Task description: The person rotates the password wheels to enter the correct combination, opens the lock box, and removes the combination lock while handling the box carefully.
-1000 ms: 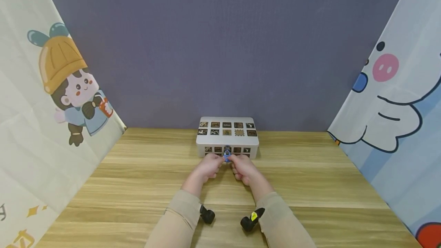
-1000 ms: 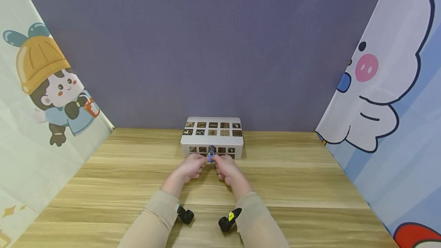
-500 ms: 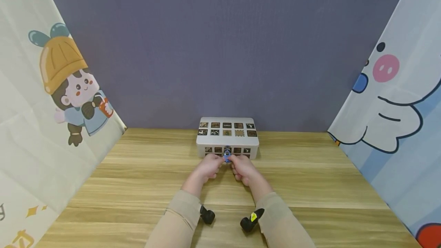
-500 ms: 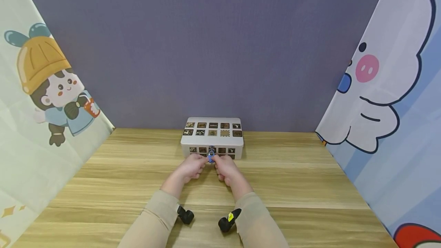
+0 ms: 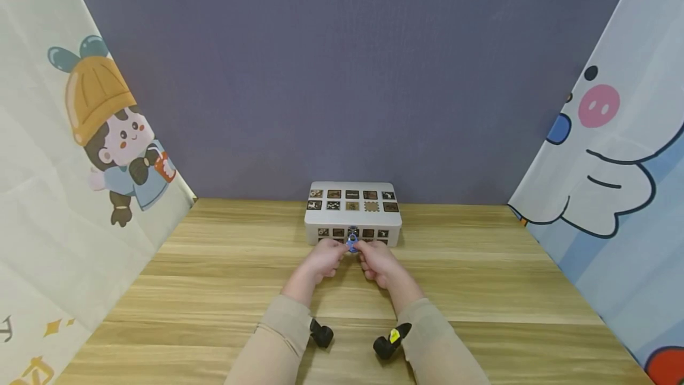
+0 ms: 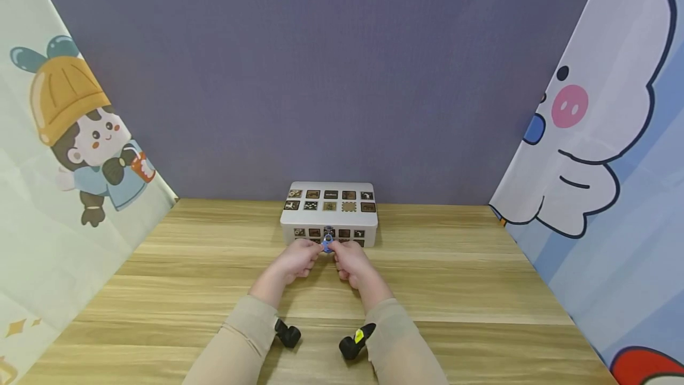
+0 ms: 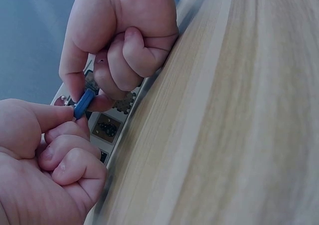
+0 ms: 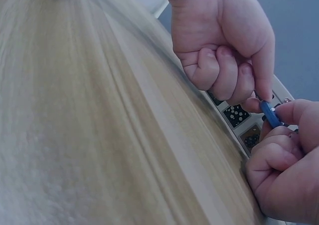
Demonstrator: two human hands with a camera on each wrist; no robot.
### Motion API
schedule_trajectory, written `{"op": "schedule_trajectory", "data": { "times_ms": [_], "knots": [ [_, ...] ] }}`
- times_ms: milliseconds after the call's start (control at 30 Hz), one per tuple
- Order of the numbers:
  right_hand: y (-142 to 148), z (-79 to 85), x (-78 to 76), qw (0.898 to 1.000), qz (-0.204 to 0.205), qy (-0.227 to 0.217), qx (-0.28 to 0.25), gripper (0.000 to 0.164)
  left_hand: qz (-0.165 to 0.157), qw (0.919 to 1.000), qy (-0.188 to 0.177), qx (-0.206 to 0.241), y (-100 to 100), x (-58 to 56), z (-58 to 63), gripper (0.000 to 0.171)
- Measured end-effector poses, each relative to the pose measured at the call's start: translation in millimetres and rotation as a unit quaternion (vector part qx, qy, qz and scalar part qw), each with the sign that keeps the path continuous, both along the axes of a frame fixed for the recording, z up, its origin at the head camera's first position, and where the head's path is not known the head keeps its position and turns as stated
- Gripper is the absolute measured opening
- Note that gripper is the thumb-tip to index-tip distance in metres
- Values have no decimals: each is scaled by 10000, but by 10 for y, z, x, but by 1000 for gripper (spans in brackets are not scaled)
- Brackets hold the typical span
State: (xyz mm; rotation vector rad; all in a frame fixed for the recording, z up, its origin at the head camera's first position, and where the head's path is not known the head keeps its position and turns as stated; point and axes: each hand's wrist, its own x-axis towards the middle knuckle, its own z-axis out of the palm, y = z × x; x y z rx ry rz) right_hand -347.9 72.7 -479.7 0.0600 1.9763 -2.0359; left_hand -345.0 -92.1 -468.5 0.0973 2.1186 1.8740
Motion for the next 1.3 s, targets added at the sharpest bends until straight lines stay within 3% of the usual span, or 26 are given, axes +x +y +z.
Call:
{"op": "schedule_trajectory", "data": {
  "times_ms": [500,867,1300],
  "knots": [
    [95,47,16,9995,19,-203,-235,24,-15,10000,37,-22,-6,15,1,31],
    [223,65,-38,9993,-84,-284,-246,56,-50,10000,56,-58,-23,15,4,31],
    [281,73,-71,9977,-207,-463,-454,58,-74,10000,15,-55,-21,0,-5,31]
  ]
}}
